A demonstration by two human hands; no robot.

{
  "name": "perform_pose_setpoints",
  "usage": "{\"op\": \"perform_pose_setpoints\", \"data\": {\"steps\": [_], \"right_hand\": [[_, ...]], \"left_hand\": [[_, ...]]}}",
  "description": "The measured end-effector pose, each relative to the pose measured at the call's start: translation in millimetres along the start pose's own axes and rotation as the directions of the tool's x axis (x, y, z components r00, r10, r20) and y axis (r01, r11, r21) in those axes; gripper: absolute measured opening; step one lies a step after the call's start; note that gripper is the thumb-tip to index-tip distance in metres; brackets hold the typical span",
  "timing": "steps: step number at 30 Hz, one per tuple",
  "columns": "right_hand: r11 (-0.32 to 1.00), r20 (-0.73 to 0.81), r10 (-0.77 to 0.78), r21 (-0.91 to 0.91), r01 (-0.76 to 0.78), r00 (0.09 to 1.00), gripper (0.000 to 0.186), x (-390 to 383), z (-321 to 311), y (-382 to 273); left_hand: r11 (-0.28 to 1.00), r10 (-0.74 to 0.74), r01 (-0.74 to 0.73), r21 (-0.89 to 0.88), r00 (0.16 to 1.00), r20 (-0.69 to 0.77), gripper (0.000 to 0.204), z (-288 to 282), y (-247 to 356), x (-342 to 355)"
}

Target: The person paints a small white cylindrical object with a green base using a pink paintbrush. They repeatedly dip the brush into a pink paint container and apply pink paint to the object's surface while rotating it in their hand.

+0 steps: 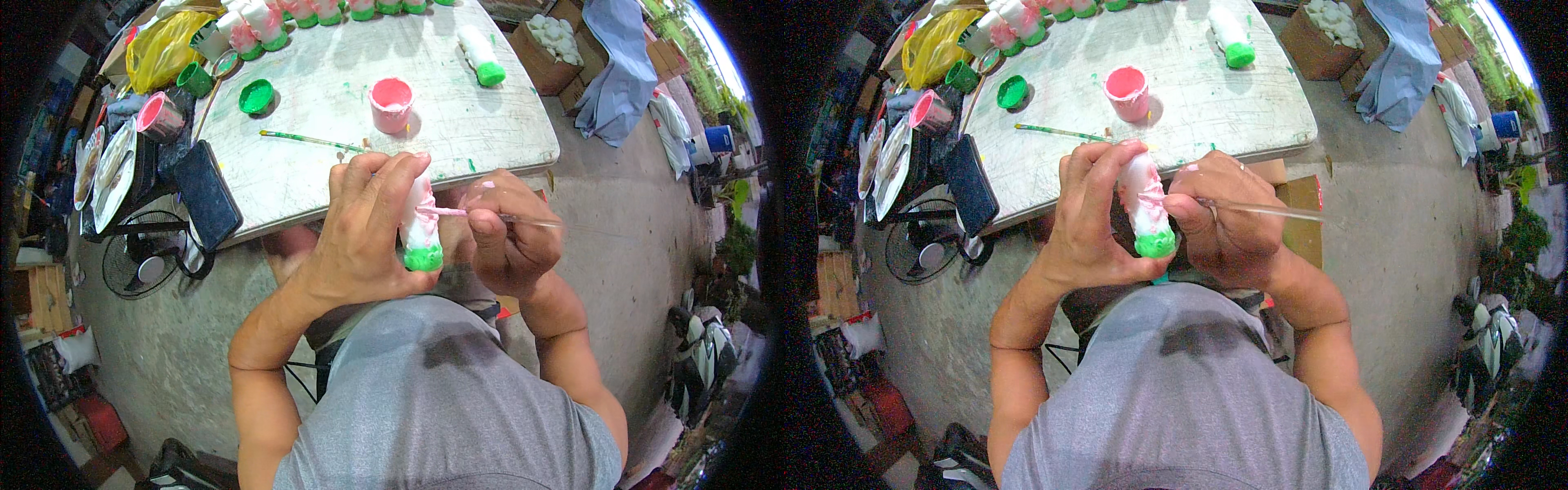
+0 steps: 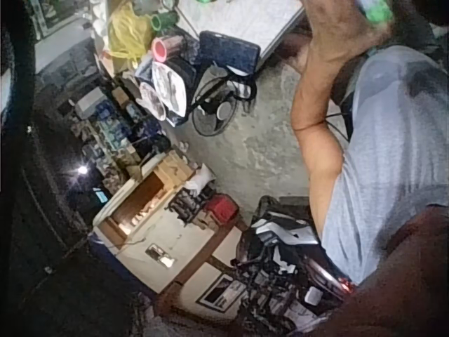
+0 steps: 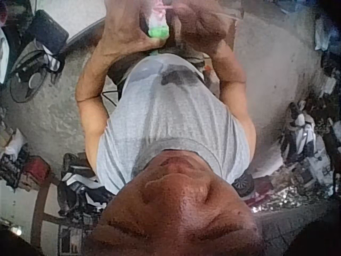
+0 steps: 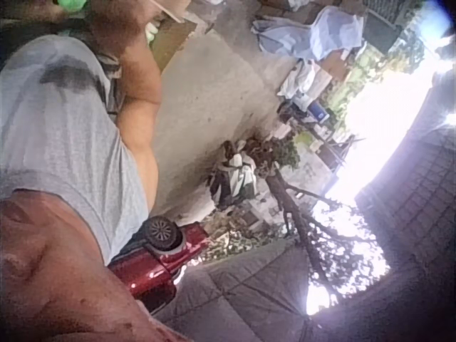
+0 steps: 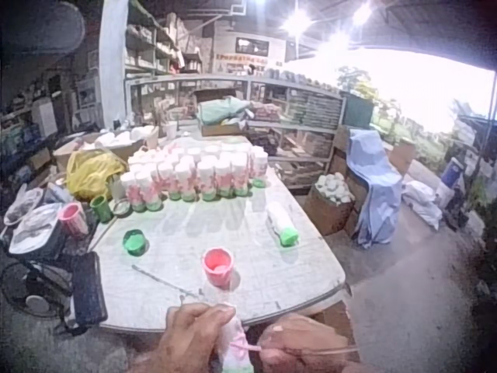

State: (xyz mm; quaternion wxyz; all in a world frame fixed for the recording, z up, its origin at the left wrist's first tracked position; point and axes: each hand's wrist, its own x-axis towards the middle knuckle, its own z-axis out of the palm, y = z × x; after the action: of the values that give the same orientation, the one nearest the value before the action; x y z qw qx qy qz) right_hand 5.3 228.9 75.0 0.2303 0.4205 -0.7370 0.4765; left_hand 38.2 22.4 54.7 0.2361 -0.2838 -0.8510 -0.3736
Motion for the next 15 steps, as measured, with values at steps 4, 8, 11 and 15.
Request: {"op": "perform_pose_setpoints", "data": {"steps": [4,8,11,15], "right_hand": [[0.977,-0.223,0.171,0.162,-0.137,0.96,0.022,-13,14,6],[0.932,-0.25,0.35,0.193,-0.308,0.903,0.021,-27,17,8],[0.925,-0.247,0.379,0.142,-0.353,0.892,0.021,-32,13,5],[0.942,-0.254,0.333,0.135,-0.308,0.908,0.021,-37,6,9]], "left_hand": [[1.0,0.003,-0.003,-0.011,1.0,-0.025,0.11,2,0,-1],[1.0,-0.027,0.027,0.004,0.999,-0.023,0.111,0,2,-1],[1.0,-0.025,0.025,0.007,0.999,-0.026,0.111,-1,1,-2],[1.0,-0.014,0.014,0.0,1.0,-0.027,0.111,1,-1,0]]}}
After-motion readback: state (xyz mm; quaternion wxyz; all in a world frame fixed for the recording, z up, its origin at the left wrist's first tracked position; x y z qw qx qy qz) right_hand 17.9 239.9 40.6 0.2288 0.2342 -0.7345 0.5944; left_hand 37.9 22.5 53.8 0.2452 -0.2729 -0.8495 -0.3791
